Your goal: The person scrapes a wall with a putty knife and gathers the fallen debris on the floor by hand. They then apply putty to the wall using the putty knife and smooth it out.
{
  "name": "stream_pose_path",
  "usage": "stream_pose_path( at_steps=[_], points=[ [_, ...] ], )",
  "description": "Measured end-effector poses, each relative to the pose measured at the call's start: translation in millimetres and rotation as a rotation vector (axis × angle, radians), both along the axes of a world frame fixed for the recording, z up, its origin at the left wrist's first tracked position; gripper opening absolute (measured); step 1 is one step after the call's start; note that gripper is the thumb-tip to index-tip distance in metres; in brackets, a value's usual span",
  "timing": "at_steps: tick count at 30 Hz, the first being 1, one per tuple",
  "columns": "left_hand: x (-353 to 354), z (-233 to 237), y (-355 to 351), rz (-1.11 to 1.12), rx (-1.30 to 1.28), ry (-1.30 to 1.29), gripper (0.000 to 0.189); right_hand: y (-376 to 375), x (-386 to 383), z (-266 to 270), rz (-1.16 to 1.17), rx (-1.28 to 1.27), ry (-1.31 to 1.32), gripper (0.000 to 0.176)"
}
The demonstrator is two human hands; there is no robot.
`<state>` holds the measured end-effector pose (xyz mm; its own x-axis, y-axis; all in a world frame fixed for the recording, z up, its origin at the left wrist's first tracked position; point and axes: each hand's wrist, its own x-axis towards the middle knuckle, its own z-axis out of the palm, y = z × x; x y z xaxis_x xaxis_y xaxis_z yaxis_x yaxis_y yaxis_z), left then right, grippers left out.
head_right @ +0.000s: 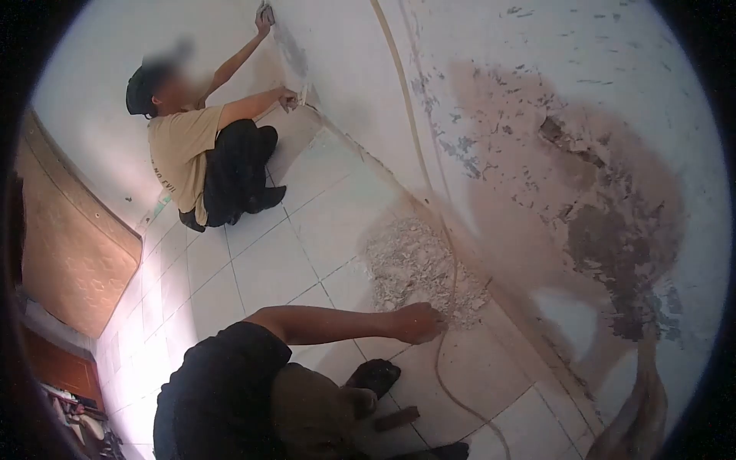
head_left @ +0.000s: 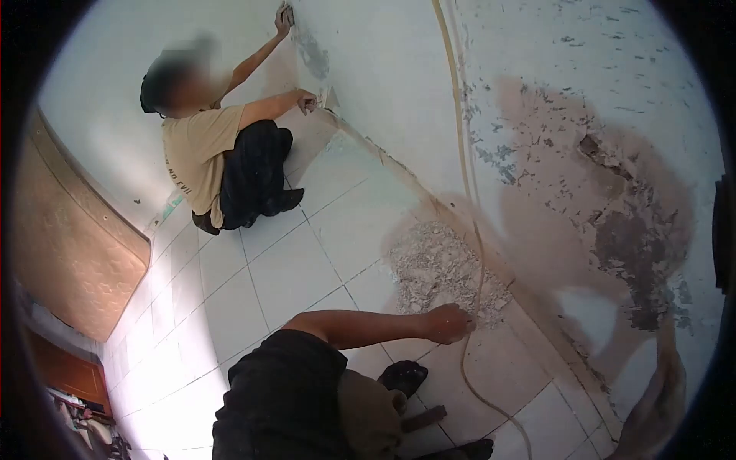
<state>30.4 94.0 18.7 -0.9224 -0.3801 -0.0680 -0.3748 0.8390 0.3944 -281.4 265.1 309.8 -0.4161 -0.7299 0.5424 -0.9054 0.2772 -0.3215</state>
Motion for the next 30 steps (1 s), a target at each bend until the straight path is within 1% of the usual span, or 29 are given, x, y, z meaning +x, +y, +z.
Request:
stream_pose_path(
  at_steps=[1, 2, 4, 6, 8, 9, 10, 11, 12, 13, 14, 15, 16, 17, 18, 19, 21, 22, 23, 24, 25, 27, 28, 30],
  points=[
    [-1.9, 3.4, -0.4, -0.005, 0.016, 0.037, 0.021, -18.5, 6.0, -0.7, 0.246, -0.087, -0.089, 0.023],
    [-3.7, 5.5, -0.1, -0.017, 0.002, 0.039, 0.021, -25.6, 3.7, -17.2, 0.235, -0.101, -0.084, 0.023],
    [-6.5, 9.4, 0.2, 0.012, -0.051, 0.044, 0.024, -42.8, -12.9, -57.4, 0.339, -0.097, -0.035, 0.020],
    [-5.6, 8.8, -5.3, 0.015, -0.075, 0.024, 0.026, -28.2, -16.2, -98.9, 0.268, 0.163, 0.080, 0.014],
    [-4.4, 0.3, -8.7, 0.006, -0.076, -0.074, 0.029, -19.9, -12.5, -155.3, 0.421, 0.209, -0.052, 0.011],
    [-5.3, -3.0, -13.7, -0.014, -0.087, -0.140, 0.031, -16.6, -3.7, -162.4, 0.481, 0.211, -0.087, 0.012],
    [-2.3, -7.3, -14.3, 0.010, -0.090, -0.076, 0.033, -10.7, 4.7, -170.7, 0.526, 0.213, -0.128, 0.012],
    [1.0, -9.5, -14.0, 0.014, -0.083, -0.017, 0.034, -7.3, 5.7, -174.9, 0.518, 0.320, -0.129, 0.014],
    [0.2, 2.6, -11.8, 0.010, -0.074, 0.104, 0.028, -7.0, 6.8, -169.7, 0.484, 0.400, -0.103, 0.017],
    [-1.4, 15.9, -9.7, 0.008, -0.053, 0.217, 0.023, -11.0, 2.3, -159.5, 0.389, 0.516, -0.003, 0.021],
    [-3.8, 35.2, -1.4, 0.043, -0.064, 0.142, 0.023, -9.5, 0.5, -130.1, 0.386, 0.309, -0.048, 0.022],
    [-6.8, 50.5, 0.3, 0.097, -0.092, 0.071, 0.023, -9.1, -11.1, -109.5, 0.378, 0.164, -0.062, 0.028],
    [-9.1, 52.8, -3.3, 0.036, -0.086, 0.065, 0.023, 1.1, -14.8, -67.3, 0.306, 0.123, -0.034, 0.037],
    [-6.2, 51.7, -2.8, 0.070, -0.104, 0.101, 0.022, 11.8, -12.3, -23.4, 0.268, -0.133, -0.119, 0.041],
    [-3.1, 52.0, -1.6, 0.120, -0.119, 0.136, 0.022, 19.8, -8.4, 6.7, 0.240, -0.388, -0.196, 0.045],
    [-2.0, 55.9, -2.0, 0.109, -0.110, 0.129, 0.022, 23.7, -7.0, 16.4, 0.227, -0.382, -0.201, 0.045],
    [-4.7, 61.2, -1.8, 0.129, -0.155, 0.162, 0.019, 22.0, -7.3, 27.9, 0.316, -0.541, -0.128, 0.029],
    [-7.4, 60.2, -2.1, 0.129, -0.154, 0.161, 0.019, 8.7, -8.6, 11.9, 0.369, -0.427, -0.047, 0.028],
    [-9.8, 59.2, -2.9, 0.165, -0.134, 0.097, 0.021, -10.5, -10.3, -19.4, 0.417, -0.314, 0.034, 0.028],
    [-10.6, 58.0, -2.2, 0.200, -0.110, 0.030, 0.022, -30.6, -10.5, -61.0, 0.391, -0.213, 0.007, 0.029],
    [-12.6, 57.2, -1.8, 0.196, -0.109, 0.033, 0.022, -46.1, -10.0, -97.0, 0.365, -0.116, -0.014, 0.030],
    [-20.1, 54.0, 0.1, 0.184, -0.146, 0.132, 0.019, -45.8, 0.6, -130.1, 0.343, 0.310, -0.071, 0.035],
    [-22.9, 53.3, 0.3, 0.192, -0.145, 0.140, 0.019, -38.7, 5.8, -135.1, 0.350, 0.313, -0.061, 0.035],
    [-21.0, 50.3, 5.9, 0.209, -0.147, 0.202, 0.021, -30.4, 9.0, -143.0, 0.414, 0.210, -0.025, 0.036]
  ],
)
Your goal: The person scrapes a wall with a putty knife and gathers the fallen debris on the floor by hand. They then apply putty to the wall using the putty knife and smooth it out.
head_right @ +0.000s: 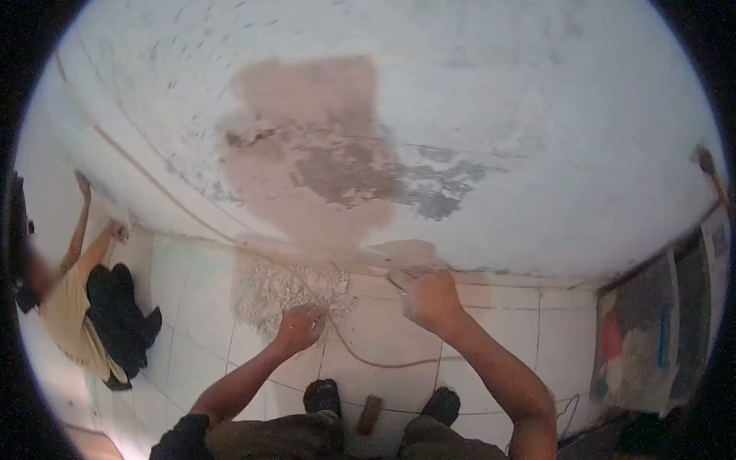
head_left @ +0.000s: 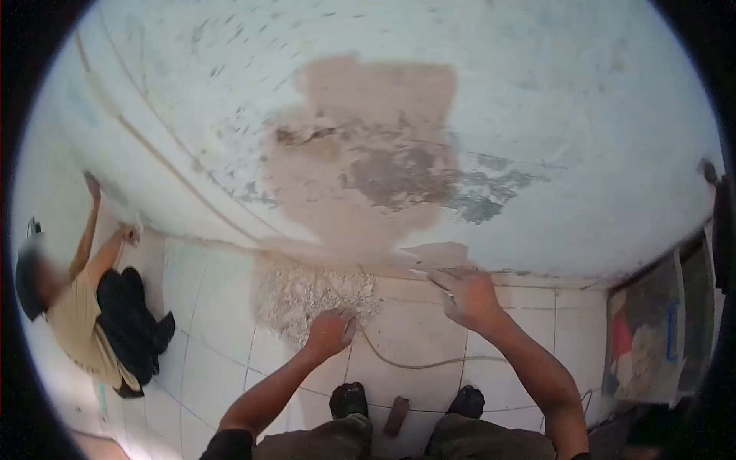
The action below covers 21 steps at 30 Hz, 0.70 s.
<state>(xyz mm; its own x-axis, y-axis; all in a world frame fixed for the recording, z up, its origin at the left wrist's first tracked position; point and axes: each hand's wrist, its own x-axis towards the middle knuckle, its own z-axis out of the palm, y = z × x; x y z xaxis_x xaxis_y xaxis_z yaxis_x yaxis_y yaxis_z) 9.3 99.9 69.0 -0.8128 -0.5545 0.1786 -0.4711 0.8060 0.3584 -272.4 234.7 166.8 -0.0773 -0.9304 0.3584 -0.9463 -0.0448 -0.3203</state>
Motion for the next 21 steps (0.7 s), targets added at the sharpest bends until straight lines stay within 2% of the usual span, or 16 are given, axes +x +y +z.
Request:
stream_pose_path(
  at_steps=[1, 4, 5, 6, 8, 10, 12, 14, 15, 16, 18, 21],
  points=[
    [2.5, -5.8, 2.1, 0.050, 0.014, 0.006, 0.021, 2.6, -1.4, 10.8, -0.003, -0.015, -0.043, 0.035],
    [22.5, -40.7, -3.5, -0.071, 0.053, -0.096, 0.021, 6.9, -3.5, 26.2, 0.012, -0.065, -0.134, 0.030],
    [28.4, -51.3, -1.8, -0.113, 0.052, -0.126, 0.021, 9.0, 0.3, 24.1, -0.028, 0.058, -0.117, 0.029],
    [31.8, -53.9, 1.8, -0.058, 0.060, -0.130, 0.021, 11.5, 3.0, 19.4, -0.080, 0.172, -0.088, 0.027],
    [33.4, -58.5, 9.5, -0.118, 0.181, -0.144, 0.021, 17.3, 2.3, -32.6, -0.039, 0.323, 0.001, 0.019],
    [35.4, -58.8, 24.6, -0.099, 0.210, -0.185, 0.021, 26.4, 9.6, -88.4, 0.015, 0.602, 0.175, 0.015],
    [36.7, -54.1, 30.8, -0.104, 0.235, -0.218, 0.021, 42.6, 14.0, -133.6, 0.109, 0.697, 0.162, 0.017],
    [41.0, -53.1, 45.5, -0.231, 0.101, -0.169, 0.024, 59.1, 26.5, -149.1, 0.119, 0.672, 0.161, 0.019],
    [46.5, -53.7, 54.3, -0.272, 0.100, -0.152, 0.036, 60.7, 32.3, -149.7, 0.122, 0.640, 0.156, 0.022],
    [51.6, -55.1, 61.0, -0.271, 0.106, -0.153, 0.036, 60.5, 33.7, -150.3, 0.124, 0.645, 0.154, 0.022],
    [58.6, -58.2, 76.1, -0.411, 0.029, -0.182, 0.042, 62.6, 35.0, -149.0, 0.142, 0.584, 0.106, 0.024],
    [69.8, -73.3, 87.1, -0.414, 0.039, -0.161, 0.046, 54.4, 33.3, -146.3, 0.124, 0.700, 0.143, 0.025]
  ],
)
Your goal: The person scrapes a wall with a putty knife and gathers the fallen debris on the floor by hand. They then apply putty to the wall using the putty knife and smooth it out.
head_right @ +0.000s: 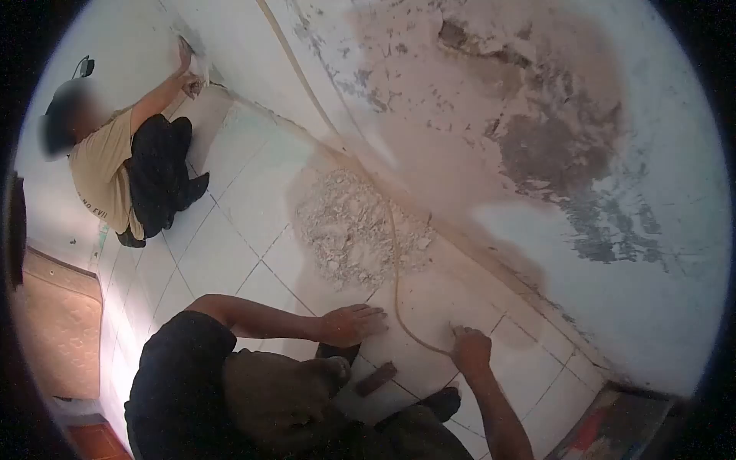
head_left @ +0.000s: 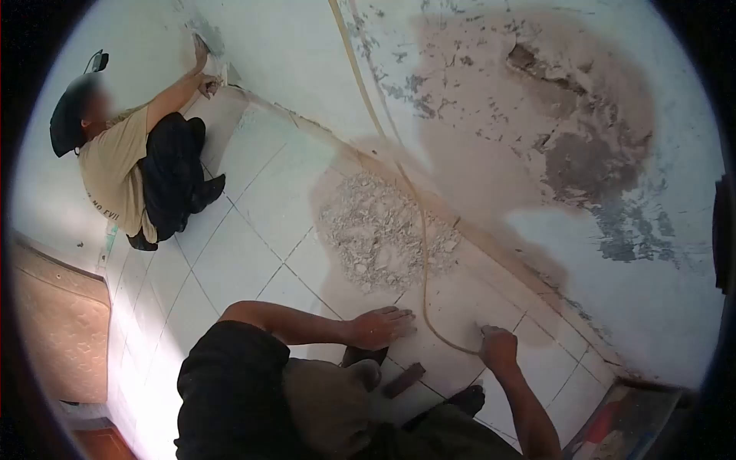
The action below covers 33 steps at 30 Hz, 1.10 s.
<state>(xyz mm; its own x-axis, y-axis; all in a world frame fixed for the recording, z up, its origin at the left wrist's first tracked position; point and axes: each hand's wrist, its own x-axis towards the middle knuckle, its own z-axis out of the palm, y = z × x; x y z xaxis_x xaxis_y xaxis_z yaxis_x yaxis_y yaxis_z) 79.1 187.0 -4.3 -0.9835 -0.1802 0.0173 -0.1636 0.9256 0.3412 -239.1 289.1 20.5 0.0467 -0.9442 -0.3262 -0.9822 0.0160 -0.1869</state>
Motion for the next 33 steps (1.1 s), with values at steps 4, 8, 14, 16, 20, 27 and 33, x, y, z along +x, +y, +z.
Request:
stream_pose_path(
  at_steps=[4, 8, 14, 16, 20, 27, 33],
  points=[
    [10.9, -1.7, -4.6, 0.053, 0.060, -0.055, 0.048, -4.3, 3.4, 2.8, -0.029, -0.038, -0.029, 0.025],
    [8.7, 4.5, -10.8, 0.154, 0.048, -0.058, 0.055, -6.4, 11.1, 12.0, -0.060, 0.018, -0.042, 0.026],
    [4.2, -14.5, -57.0, 0.686, -0.183, -0.033, 0.061, -4.0, 5.9, -3.1, -0.115, -0.042, -0.106, 0.028],
    [1.5, -17.9, -69.8, 0.837, -0.139, 0.036, 0.064, -11.1, 7.8, -1.5, -0.107, -0.032, -0.082, 0.029],
    [-10.3, -14.7, -91.4, 0.901, -0.224, -0.006, 0.068, -19.7, 3.0, 1.5, -0.061, -0.008, -0.117, 0.034],
    [-11.8, -34.0, -159.1, 0.941, -0.233, 0.044, 0.071, -20.6, 7.3, -4.0, -0.128, -0.014, -0.146, 0.034],
    [-11.9, -65.1, -226.3, 1.106, -0.428, -0.043, 0.073, -23.2, -0.4, -3.8, -0.102, 0.008, -0.123, 0.031]
  ],
)
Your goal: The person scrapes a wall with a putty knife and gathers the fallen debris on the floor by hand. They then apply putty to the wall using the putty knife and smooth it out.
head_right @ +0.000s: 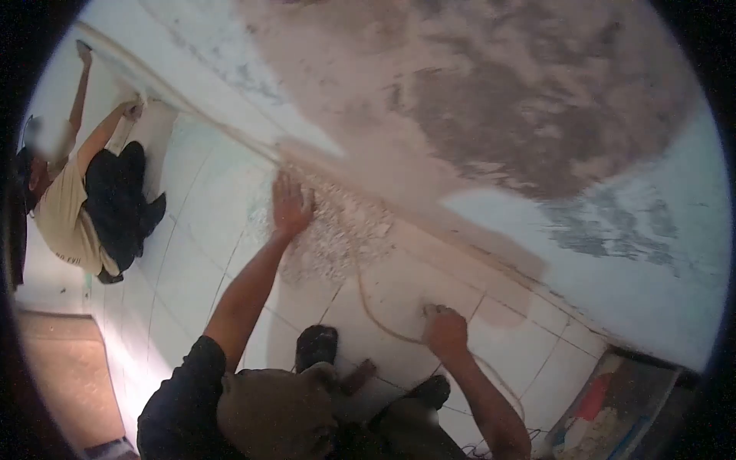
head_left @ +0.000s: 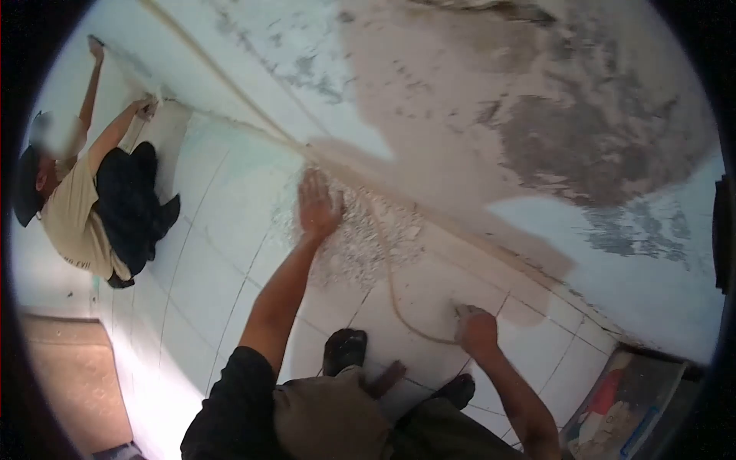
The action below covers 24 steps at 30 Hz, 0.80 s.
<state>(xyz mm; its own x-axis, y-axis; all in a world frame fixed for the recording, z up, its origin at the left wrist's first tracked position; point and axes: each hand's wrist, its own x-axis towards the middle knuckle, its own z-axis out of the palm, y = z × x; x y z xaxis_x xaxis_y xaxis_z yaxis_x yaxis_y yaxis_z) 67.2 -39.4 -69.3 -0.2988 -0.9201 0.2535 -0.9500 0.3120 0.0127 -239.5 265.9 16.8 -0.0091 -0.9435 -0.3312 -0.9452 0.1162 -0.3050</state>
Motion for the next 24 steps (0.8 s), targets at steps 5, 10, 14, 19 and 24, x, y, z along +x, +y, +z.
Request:
stream_pose_path(
  at_steps=[5, 10, 14, 19, 24],
  points=[
    [-19.2, 22.6, -10.4, 0.157, 0.000, 0.125, 0.075, 2.5, 1.2, 2.4, -0.023, -0.045, -0.093, 0.032],
    [-27.4, 16.4, 19.1, 0.094, 0.093, 0.014, 0.078, 4.3, 2.0, -3.8, 0.030, -0.025, -0.064, 0.034],
    [-44.9, 25.0, 53.7, 0.015, 0.191, 0.085, 0.077, 8.4, 3.3, 1.3, 0.026, -0.036, -0.066, 0.032],
    [-85.4, 27.1, 99.7, -0.092, 0.137, 0.127, 0.072, 18.2, 3.0, -1.3, 0.084, 0.002, -0.009, 0.031],
    [-104.8, 27.3, 105.1, -0.337, 0.118, 0.146, 0.065, 24.8, 4.9, -4.7, 0.075, -0.156, -0.068, 0.026]
  ],
)
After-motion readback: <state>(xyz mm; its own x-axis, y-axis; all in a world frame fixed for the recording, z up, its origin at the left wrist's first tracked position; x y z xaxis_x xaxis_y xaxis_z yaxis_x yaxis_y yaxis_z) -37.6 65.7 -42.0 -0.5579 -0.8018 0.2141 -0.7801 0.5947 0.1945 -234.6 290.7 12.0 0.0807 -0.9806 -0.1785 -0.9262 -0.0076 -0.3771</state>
